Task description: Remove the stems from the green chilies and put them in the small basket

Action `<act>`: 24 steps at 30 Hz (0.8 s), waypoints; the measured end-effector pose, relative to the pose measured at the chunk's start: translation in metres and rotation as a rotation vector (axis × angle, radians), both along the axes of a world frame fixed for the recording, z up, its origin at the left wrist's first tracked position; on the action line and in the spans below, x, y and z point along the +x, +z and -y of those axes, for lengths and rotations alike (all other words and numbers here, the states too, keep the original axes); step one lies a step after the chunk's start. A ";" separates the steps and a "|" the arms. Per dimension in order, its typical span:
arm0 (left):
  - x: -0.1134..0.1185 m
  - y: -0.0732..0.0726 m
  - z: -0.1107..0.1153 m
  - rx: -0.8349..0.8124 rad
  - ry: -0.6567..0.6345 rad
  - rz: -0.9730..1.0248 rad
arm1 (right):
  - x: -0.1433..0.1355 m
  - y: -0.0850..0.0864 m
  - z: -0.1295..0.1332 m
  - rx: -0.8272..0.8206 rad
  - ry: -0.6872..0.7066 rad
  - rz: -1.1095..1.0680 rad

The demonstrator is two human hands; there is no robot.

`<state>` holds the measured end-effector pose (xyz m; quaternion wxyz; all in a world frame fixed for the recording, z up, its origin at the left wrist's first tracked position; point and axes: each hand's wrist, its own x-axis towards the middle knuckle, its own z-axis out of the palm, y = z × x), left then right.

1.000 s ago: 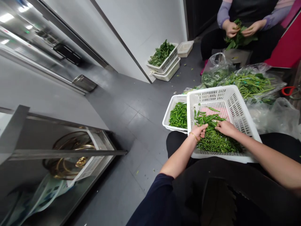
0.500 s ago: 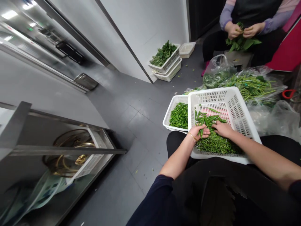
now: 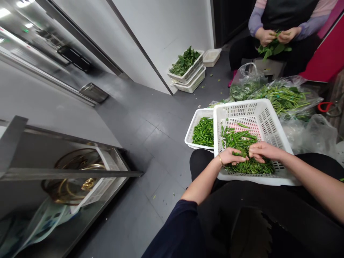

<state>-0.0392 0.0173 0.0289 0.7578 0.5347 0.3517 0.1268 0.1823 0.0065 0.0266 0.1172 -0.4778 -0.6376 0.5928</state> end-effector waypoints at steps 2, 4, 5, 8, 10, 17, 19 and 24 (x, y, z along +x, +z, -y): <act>-0.009 0.002 -0.002 -0.165 0.175 0.139 | -0.008 -0.012 -0.017 0.029 -0.194 0.083; -0.015 0.003 -0.007 -0.273 0.356 0.246 | -0.024 -0.026 -0.038 0.150 -0.285 0.370; -0.017 0.003 -0.009 -0.304 0.410 0.278 | -0.035 -0.032 -0.047 0.215 -0.263 0.537; -0.019 0.002 -0.015 -0.341 0.451 0.300 | -0.059 -0.042 -0.064 0.343 -0.092 0.841; -0.017 -0.001 -0.016 -0.360 0.467 0.259 | -0.063 -0.044 -0.064 0.362 -0.052 0.871; 0.017 -0.017 -0.014 -0.326 0.596 0.050 | -0.029 -0.030 -0.003 0.601 -0.036 0.574; 0.025 -0.017 -0.011 -0.296 0.554 0.041 | -0.027 -0.021 0.019 0.608 0.006 0.514; 0.018 -0.014 -0.003 -0.294 0.211 -0.008 | -0.025 0.003 0.033 0.474 0.369 0.232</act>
